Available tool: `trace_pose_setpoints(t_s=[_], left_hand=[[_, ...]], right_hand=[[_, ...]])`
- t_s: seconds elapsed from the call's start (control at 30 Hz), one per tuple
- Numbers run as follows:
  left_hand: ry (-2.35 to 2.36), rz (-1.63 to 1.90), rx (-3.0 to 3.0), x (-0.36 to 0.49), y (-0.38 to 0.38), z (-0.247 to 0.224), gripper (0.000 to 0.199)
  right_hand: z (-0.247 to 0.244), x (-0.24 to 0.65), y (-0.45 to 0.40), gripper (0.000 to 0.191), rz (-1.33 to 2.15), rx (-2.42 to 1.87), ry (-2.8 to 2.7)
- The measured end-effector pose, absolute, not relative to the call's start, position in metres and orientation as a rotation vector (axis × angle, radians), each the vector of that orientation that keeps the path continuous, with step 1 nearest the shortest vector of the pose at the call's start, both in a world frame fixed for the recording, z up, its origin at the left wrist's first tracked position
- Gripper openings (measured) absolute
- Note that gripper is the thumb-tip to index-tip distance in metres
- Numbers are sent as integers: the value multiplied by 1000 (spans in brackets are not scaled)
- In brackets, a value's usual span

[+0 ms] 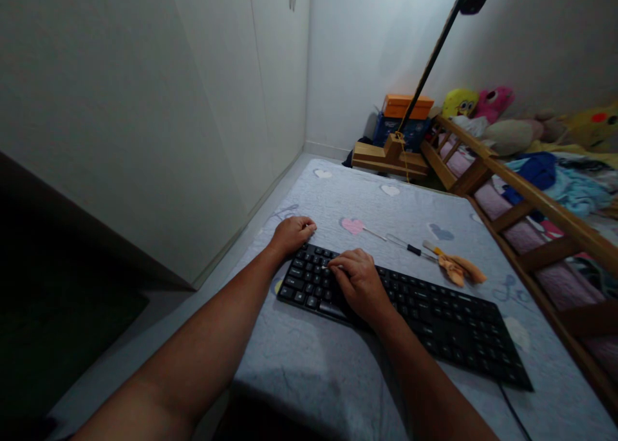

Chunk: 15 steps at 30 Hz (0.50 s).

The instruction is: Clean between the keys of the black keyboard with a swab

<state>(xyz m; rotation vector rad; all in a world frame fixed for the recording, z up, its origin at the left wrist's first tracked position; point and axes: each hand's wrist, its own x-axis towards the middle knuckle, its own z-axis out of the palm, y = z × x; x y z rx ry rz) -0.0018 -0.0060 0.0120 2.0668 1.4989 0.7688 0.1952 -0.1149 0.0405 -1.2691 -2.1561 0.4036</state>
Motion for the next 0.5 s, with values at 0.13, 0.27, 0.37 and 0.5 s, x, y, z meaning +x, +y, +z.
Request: trace_pose_setpoints(t_s=[0.13, 0.27, 0.37, 0.5], left_hand=[[1512, 755, 2067, -1, -7, 14, 37], [1515, 753, 2064, -1, -8, 14, 37], [1503, 762, 2067, -2, -7, 12, 37], [1507, 760, 2061, -2, -6, 11, 37]], right_hand=[[39, 195, -114, 14, 380, -1292, -2150], [39, 197, -115, 15, 365, -1304, -2147], [39, 199, -115, 16, 350, -1328, -2133], [40, 202, -115, 15, 361, -1347, -2126]])
